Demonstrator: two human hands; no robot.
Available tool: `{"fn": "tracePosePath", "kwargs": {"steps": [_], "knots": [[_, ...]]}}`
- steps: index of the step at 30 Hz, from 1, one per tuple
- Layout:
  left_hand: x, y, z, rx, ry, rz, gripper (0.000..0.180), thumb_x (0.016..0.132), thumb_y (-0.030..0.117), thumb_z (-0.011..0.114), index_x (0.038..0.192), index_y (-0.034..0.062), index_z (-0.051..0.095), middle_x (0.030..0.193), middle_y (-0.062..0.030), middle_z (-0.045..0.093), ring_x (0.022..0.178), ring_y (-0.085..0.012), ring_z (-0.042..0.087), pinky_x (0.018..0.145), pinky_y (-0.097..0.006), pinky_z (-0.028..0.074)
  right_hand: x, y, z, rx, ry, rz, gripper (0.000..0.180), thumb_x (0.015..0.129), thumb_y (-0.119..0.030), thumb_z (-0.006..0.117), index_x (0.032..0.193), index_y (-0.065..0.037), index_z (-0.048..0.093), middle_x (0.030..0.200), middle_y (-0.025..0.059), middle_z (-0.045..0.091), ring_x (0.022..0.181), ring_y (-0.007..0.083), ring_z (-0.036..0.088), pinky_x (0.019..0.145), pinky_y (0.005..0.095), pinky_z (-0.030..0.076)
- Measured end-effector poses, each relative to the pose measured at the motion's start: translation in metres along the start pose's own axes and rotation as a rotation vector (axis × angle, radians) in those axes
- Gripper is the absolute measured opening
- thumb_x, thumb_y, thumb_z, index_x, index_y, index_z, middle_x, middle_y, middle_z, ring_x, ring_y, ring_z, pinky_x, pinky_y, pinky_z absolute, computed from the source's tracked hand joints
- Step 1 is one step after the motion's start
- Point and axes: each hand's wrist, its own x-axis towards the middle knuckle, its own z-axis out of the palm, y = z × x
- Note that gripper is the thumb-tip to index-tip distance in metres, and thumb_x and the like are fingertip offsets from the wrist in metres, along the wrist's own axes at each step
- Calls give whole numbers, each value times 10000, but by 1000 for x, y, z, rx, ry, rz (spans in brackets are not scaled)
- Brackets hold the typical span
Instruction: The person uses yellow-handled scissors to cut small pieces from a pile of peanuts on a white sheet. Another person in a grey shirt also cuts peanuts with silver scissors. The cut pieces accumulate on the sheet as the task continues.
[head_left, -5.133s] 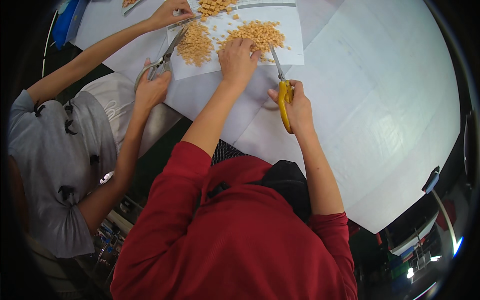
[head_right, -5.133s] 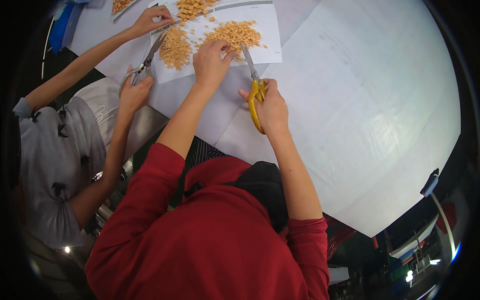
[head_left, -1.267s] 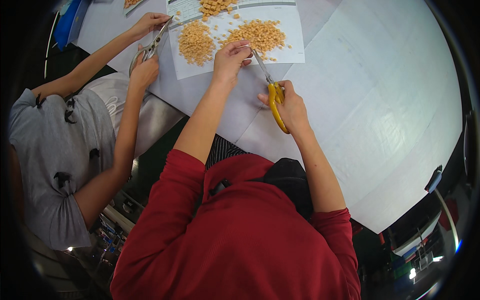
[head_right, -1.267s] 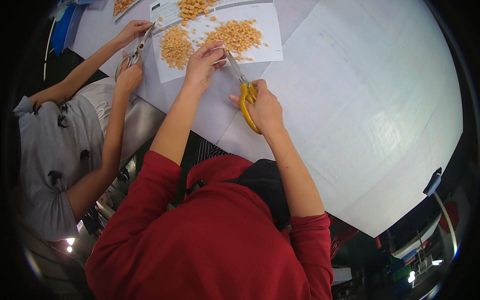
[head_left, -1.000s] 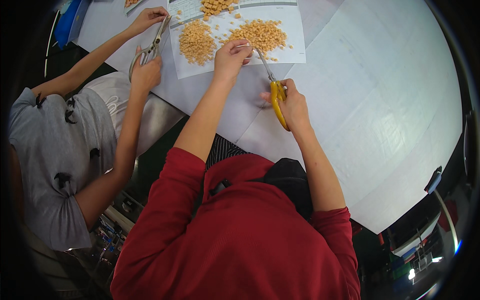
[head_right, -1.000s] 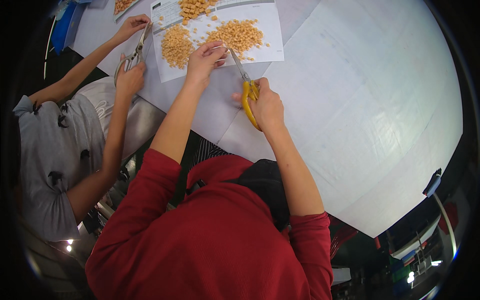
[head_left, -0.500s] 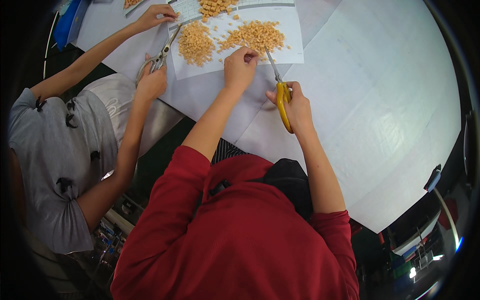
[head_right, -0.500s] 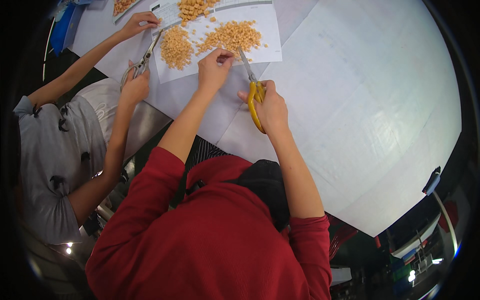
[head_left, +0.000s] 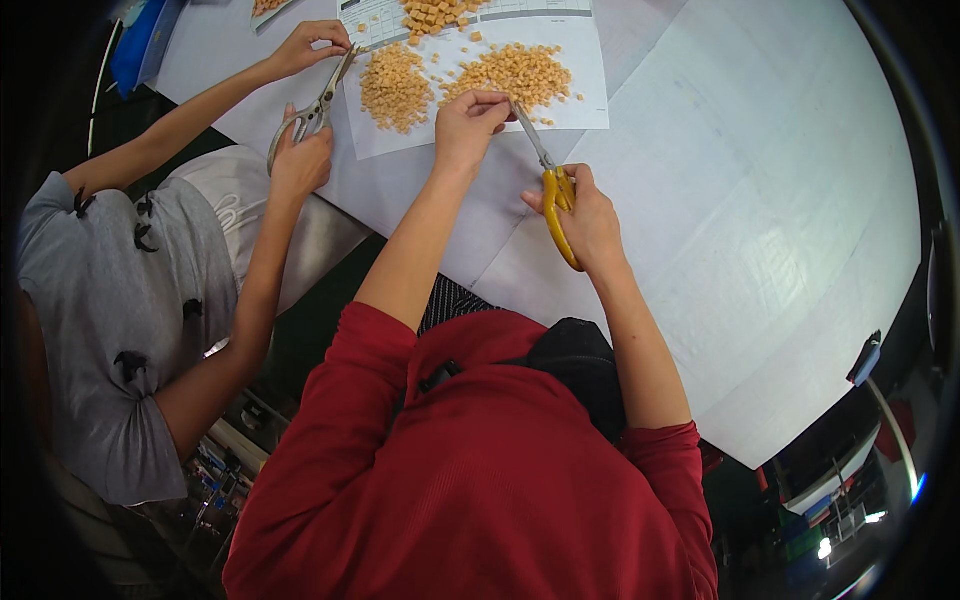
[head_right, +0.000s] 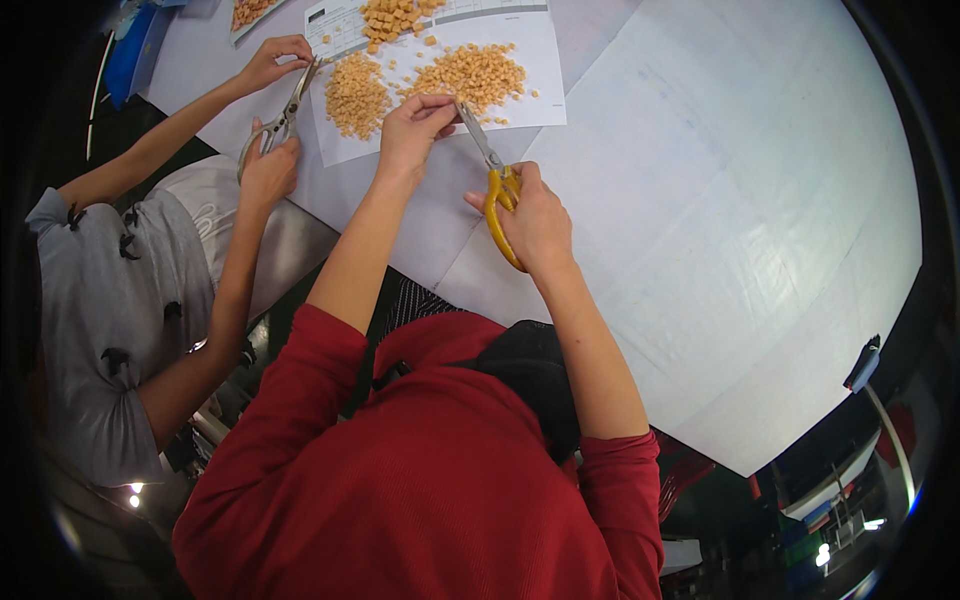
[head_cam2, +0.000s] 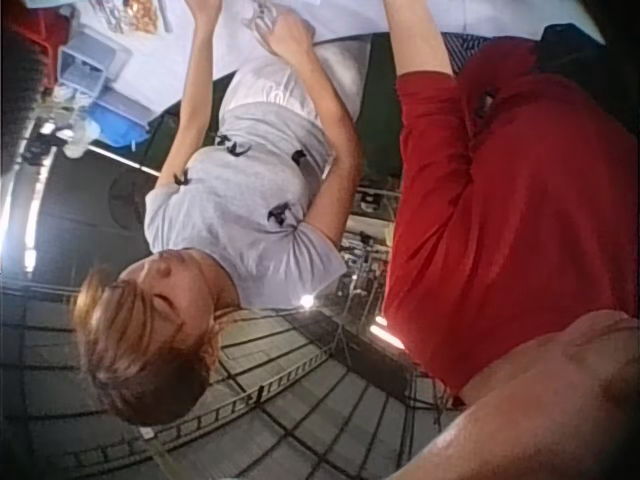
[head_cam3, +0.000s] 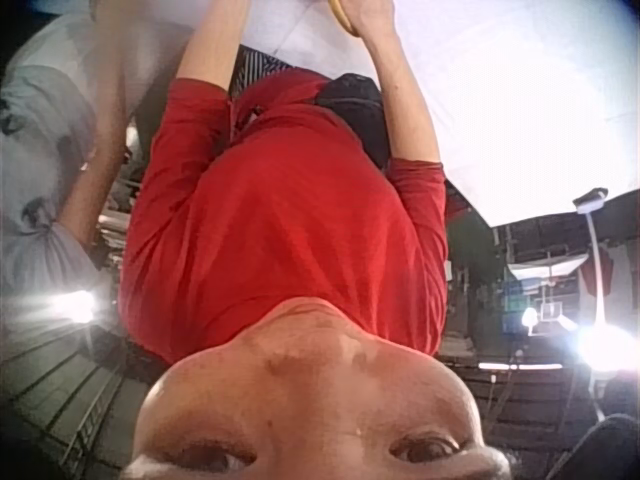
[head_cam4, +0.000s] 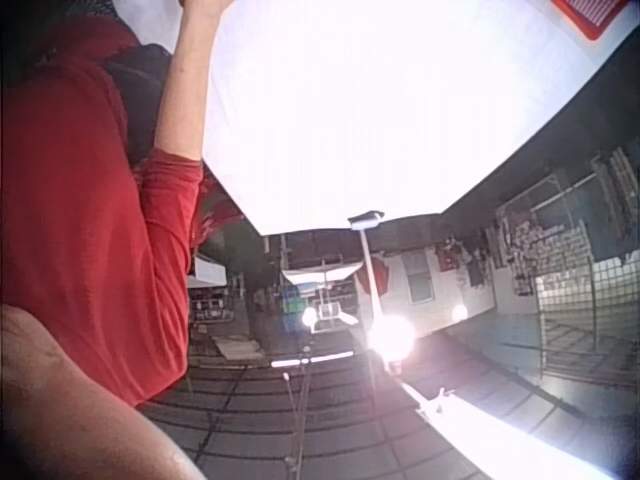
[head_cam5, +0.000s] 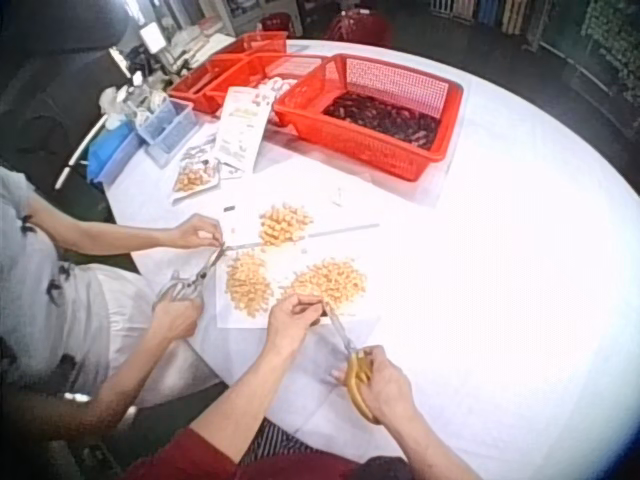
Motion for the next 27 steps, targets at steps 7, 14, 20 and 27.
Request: {"fn": "tracePosePath", "kwargs": {"steps": [7, 14, 20, 27], "knots": [[3, -3, 0, -52, 31, -10, 166, 835, 55, 674, 992, 14, 643, 932, -84, 690, 854, -160, 673, 713, -258, 520, 5, 1, 1, 22, 14, 17, 683, 724, -528, 753, 1089, 4, 530, 836, 223, 667, 769, 363, 663, 678, 405, 505], [56, 8, -15, 585, 274, 412, 240, 775, 170, 718, 965, 30, 675, 878, -82, 698, 812, -176, 666, 725, -298, 519, 24, 17, 5, 44, 8, 105, 665, 725, -511, 765, 1072, 7, 534, 778, 186, 662, 670, 276, 651, 618, 352, 498], [100, 22, -7, 959, 365, 568, 256, 761, 147, 717, 981, 27, 662, 853, -95, 680, 773, -243, 650, 719, -376, 511, 28, 15, -4, 40, 39, 87, 668, 745, -506, 752, 1106, 6, 521, 789, 175, 663, 676, 271, 647, 627, 352, 498], [69, 34, -10, -266, -95, -156, 304, 855, 137, 676, 1131, 28, 611, 931, -34, 640, 878, -146, 607, 787, -278, 507, 16, -2, -13, 110, -9, 7, 696, 783, -528, 700, 1178, -5, 464, 995, 216, 637, 894, 338, 640, 759, 405, 502]]}}
